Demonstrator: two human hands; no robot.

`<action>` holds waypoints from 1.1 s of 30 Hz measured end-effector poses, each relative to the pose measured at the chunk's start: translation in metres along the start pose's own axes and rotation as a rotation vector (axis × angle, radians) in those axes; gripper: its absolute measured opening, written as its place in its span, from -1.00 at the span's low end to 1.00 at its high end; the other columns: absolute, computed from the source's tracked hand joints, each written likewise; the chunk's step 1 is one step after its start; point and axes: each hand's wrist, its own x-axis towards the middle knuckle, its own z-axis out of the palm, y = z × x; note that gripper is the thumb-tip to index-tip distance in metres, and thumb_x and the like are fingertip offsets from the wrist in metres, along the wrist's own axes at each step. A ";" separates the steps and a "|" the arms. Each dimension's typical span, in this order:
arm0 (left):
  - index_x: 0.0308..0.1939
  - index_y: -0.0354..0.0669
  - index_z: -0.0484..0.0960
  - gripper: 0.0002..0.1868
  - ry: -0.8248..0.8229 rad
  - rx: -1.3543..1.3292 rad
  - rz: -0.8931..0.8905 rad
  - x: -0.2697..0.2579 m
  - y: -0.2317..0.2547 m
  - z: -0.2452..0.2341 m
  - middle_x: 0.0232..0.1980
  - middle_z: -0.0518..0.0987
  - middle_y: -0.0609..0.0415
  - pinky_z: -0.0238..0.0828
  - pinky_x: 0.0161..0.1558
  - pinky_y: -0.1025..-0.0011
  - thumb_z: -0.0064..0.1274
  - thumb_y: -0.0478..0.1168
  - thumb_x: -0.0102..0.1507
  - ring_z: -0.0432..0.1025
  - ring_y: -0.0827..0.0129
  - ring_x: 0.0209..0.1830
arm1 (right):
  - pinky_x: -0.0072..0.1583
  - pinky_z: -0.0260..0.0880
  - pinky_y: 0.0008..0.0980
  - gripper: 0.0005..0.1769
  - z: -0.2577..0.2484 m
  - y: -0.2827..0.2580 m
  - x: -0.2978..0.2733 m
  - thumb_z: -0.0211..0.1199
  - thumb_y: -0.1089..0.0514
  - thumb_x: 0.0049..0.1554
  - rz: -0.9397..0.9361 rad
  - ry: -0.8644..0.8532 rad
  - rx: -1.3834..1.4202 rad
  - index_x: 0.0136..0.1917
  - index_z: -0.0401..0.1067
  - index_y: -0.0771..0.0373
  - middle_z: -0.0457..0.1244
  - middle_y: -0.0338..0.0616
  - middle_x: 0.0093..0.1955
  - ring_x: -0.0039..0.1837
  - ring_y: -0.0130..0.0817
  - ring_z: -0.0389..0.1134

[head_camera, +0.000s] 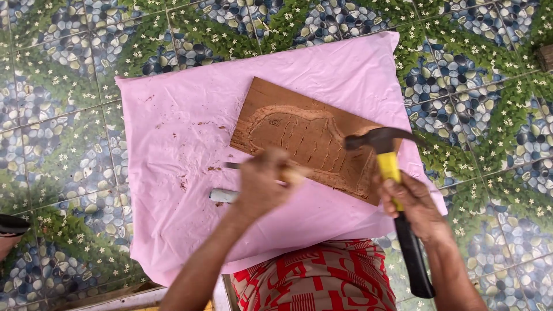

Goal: The person carves a fish design into a wooden board using a hammer and chisel.

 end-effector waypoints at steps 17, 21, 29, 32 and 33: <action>-0.37 -0.01 0.41 -0.87 -0.084 -0.100 0.223 -0.010 0.028 0.093 -0.55 0.41 0.07 0.48 -0.46 0.24 0.00 -0.13 0.23 0.50 0.14 -0.54 | -0.53 0.33 -0.47 -0.76 0.053 0.040 0.032 0.02 0.14 0.34 -0.066 -0.095 -0.024 0.05 0.34 0.40 0.16 -0.08 -0.39 -0.48 -0.39 0.27; -0.36 0.03 0.39 -0.81 -0.045 -0.081 0.178 0.001 0.030 0.080 -0.57 0.39 0.12 0.47 -0.46 0.30 -0.03 -0.09 0.32 0.49 0.18 -0.55 | -0.53 0.33 -0.45 -0.77 0.052 0.044 0.033 0.02 0.18 0.33 -0.069 -0.095 -0.046 0.05 0.35 0.42 0.16 -0.07 -0.39 -0.48 -0.37 0.27; -0.39 0.02 0.38 -0.92 0.001 -0.073 0.237 0.003 0.031 0.079 -0.57 0.35 0.08 0.46 -0.50 0.27 -0.04 -0.21 0.17 0.47 0.12 -0.58 | -0.53 0.35 -0.46 -0.78 0.050 0.051 0.035 0.02 0.21 0.32 -0.062 -0.091 -0.036 0.08 0.34 0.44 0.15 -0.08 -0.39 -0.48 -0.36 0.28; -0.40 0.01 0.37 -0.92 -0.007 -0.077 0.259 0.002 0.028 0.081 -0.57 0.35 0.07 0.46 -0.50 0.25 -0.05 -0.22 0.16 0.47 0.13 -0.59 | -0.53 0.34 -0.47 -0.79 0.052 0.048 0.033 0.02 0.22 0.32 -0.058 -0.084 -0.033 0.08 0.33 0.45 0.15 -0.07 -0.38 -0.47 -0.37 0.27; -0.40 0.01 0.37 -0.92 -0.006 -0.076 0.259 0.004 0.030 0.080 -0.57 0.35 0.07 0.46 -0.50 0.25 -0.05 -0.22 0.16 0.47 0.13 -0.59 | -0.53 0.34 -0.47 -0.79 0.051 0.049 0.034 0.02 0.22 0.32 -0.058 -0.084 -0.033 0.08 0.33 0.45 0.15 -0.07 -0.38 -0.47 -0.37 0.27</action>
